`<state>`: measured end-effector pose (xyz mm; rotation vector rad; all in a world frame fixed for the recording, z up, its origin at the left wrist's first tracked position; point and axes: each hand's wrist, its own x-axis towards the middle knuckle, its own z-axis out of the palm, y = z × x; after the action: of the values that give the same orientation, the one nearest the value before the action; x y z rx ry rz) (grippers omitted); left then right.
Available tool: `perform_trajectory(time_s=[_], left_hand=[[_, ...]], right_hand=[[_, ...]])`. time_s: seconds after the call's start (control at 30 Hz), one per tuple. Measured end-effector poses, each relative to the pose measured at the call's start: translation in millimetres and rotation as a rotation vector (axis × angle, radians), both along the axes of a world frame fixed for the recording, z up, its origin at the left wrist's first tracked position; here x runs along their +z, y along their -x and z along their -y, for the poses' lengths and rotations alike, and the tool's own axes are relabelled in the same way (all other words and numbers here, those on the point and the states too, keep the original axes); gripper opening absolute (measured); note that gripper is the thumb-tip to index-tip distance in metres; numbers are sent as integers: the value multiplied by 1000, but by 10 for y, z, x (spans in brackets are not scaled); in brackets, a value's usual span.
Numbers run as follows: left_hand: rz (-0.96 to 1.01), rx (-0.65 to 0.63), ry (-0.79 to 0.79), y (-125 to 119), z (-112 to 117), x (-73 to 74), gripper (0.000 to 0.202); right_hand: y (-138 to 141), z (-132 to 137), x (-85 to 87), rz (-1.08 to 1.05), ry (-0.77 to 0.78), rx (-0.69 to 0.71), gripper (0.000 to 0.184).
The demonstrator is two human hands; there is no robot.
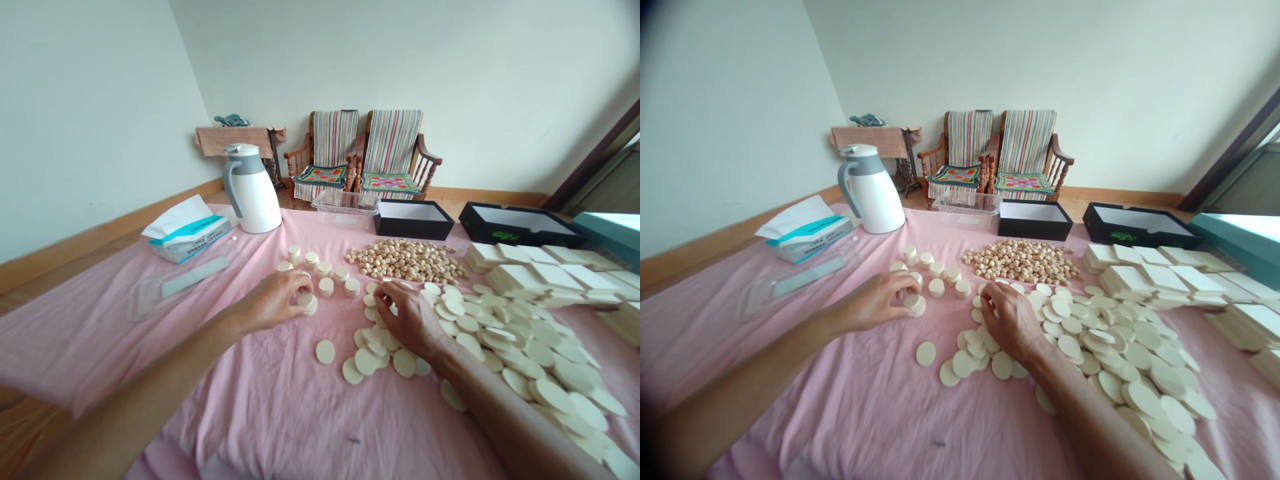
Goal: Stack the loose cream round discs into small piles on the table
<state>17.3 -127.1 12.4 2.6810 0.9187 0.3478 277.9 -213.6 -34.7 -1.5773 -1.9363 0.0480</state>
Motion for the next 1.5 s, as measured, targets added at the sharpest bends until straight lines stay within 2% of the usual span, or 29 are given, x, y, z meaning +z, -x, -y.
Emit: perform_trajectory(time_s=[0.3,0.47,0.53,0.63,0.77,0.87,0.97,1.13,1.3,1.5], left_hand=[[-56,-13,-39,-47,31,-13,21],[49,-25,-94,-105,164,31,33],[65,-91,-10,-201,257,58,25],[72,-267,110,-401,388,51,23],[125,-435,159,-646,473,-68,25],[127,-493,142,-740,477,-154,26],[122,-487,131,-761,470,-175,24],[100,-433,160,-685,464,-108,19],[107,-258,92,-448,350,6,36],[138,-128,50,-105,141,99,35]], right_hand=[[-12,-3,-14,2,-6,9,14],[3,3,-5,-9,-9,6,12],[5,7,-4,-9,-17,5,12],[-1,11,-7,-11,-25,8,11],[-17,8,-7,-18,-38,5,10],[-29,4,-5,-15,-47,-5,10],[-36,3,-7,-12,-47,-10,11],[-31,9,-9,-14,-31,2,12],[-29,10,11,-22,-35,-1,12],[-22,9,4,-17,-22,0,13]])
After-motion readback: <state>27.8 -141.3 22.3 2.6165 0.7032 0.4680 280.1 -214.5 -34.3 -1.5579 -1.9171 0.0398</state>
